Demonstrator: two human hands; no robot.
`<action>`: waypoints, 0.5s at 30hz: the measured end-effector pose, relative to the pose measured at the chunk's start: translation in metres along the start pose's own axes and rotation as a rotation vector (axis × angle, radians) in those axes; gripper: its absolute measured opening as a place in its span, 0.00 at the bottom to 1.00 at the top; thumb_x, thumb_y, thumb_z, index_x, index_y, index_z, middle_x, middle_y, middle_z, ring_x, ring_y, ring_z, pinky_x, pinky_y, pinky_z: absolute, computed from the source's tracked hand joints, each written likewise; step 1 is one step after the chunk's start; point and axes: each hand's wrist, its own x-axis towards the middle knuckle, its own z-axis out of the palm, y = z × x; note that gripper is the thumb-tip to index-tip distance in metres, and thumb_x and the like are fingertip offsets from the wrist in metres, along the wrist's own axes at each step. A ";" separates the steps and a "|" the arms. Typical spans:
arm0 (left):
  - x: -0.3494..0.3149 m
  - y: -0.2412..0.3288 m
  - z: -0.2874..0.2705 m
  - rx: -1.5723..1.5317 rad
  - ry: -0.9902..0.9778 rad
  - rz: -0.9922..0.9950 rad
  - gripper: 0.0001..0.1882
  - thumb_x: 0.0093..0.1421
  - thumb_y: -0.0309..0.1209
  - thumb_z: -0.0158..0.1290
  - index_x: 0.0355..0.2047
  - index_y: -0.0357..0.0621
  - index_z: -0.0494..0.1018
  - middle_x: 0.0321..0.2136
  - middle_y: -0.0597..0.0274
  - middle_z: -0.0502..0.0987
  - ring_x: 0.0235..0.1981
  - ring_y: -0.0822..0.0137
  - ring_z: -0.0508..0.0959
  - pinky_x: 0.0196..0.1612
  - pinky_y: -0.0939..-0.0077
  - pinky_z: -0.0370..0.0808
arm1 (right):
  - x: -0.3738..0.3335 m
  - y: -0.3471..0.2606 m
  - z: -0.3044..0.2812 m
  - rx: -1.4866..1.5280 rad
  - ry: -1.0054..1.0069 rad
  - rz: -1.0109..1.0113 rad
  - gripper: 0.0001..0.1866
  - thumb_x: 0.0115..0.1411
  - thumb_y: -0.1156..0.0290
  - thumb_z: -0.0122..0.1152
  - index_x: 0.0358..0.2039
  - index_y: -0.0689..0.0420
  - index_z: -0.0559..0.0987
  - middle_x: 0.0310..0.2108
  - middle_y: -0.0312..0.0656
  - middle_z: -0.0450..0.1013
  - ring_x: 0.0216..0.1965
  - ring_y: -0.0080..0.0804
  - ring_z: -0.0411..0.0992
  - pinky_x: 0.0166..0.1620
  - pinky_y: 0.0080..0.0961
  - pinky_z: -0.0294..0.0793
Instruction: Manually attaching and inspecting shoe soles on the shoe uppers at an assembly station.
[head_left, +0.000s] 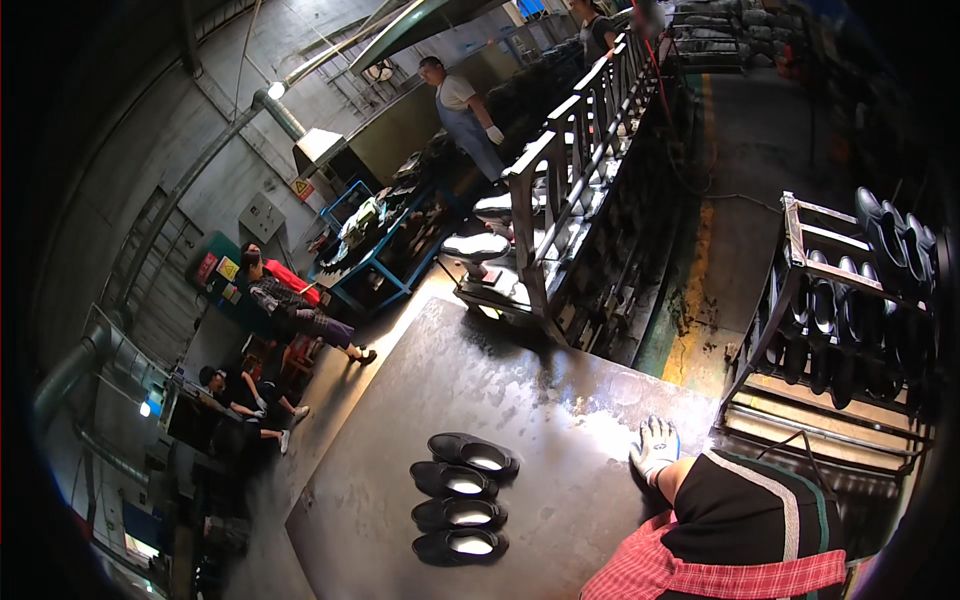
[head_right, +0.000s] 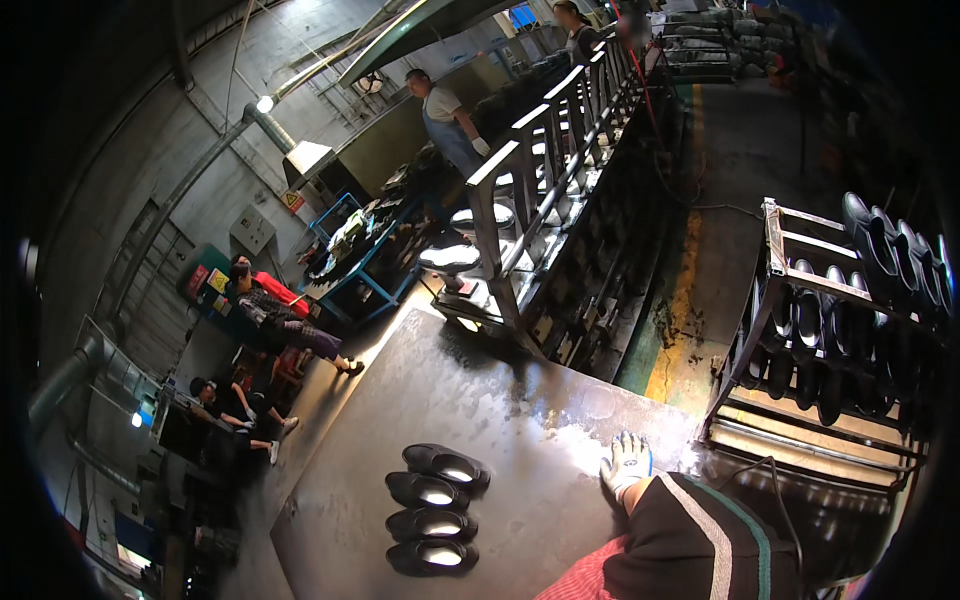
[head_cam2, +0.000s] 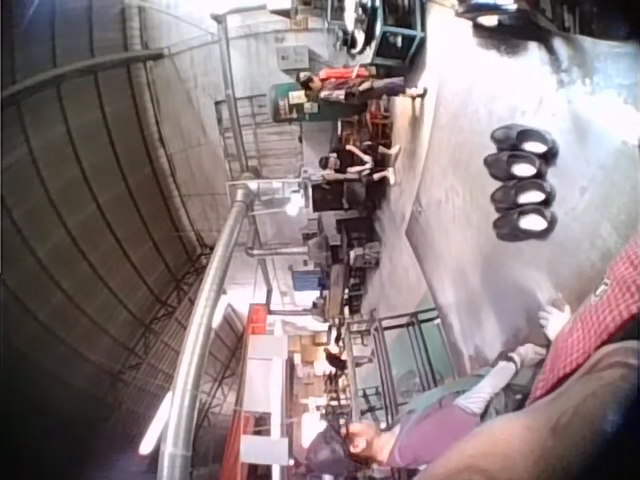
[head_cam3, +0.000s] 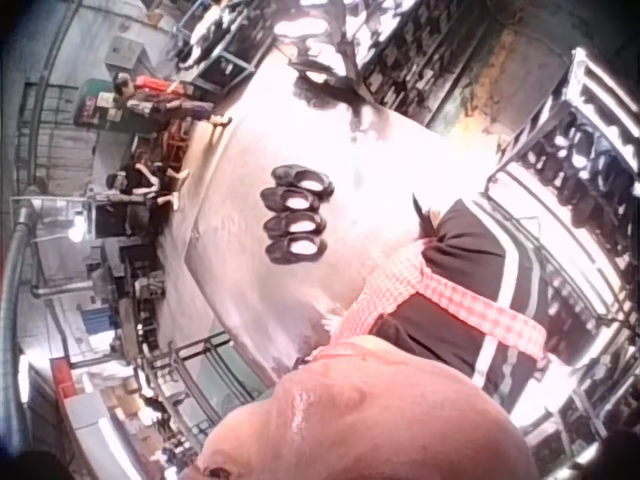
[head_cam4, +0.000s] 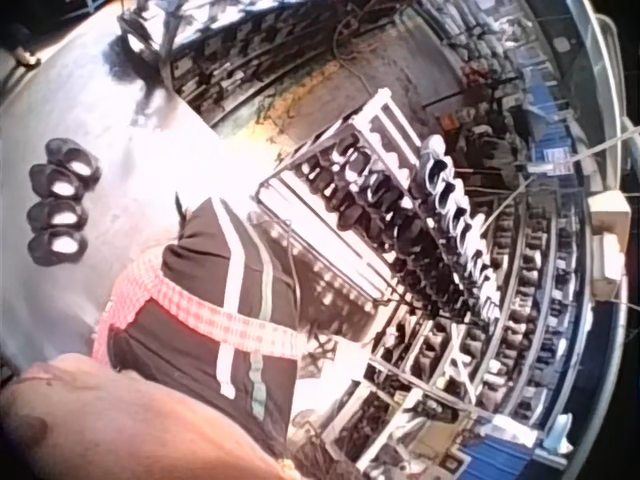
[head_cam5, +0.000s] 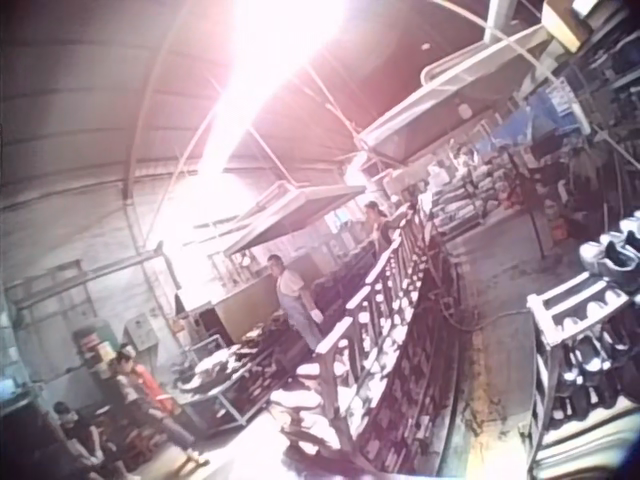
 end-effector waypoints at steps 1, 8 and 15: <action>-0.004 0.000 -0.004 -0.009 -0.020 -0.005 0.30 0.60 0.58 0.43 0.36 0.44 0.81 0.37 0.43 0.81 0.43 0.45 0.80 0.47 0.50 0.73 | -0.001 -0.001 -0.001 0.002 0.002 0.006 0.35 0.62 0.48 0.49 0.64 0.56 0.65 0.69 0.50 0.54 0.71 0.48 0.48 0.72 0.47 0.39; -0.032 0.005 -0.022 -0.089 -0.168 -0.049 0.31 0.60 0.58 0.43 0.35 0.43 0.82 0.36 0.42 0.81 0.42 0.44 0.80 0.46 0.50 0.73 | -0.003 -0.007 -0.005 -0.028 0.032 0.012 0.35 0.60 0.48 0.51 0.63 0.56 0.68 0.68 0.49 0.57 0.70 0.47 0.51 0.71 0.46 0.42; -0.062 0.013 -0.020 -0.205 -0.319 -0.099 0.31 0.60 0.58 0.43 0.34 0.42 0.82 0.35 0.42 0.81 0.42 0.44 0.80 0.46 0.51 0.73 | -0.001 -0.008 -0.003 -0.053 0.072 0.004 0.35 0.59 0.50 0.52 0.62 0.58 0.69 0.67 0.50 0.59 0.69 0.46 0.52 0.72 0.46 0.42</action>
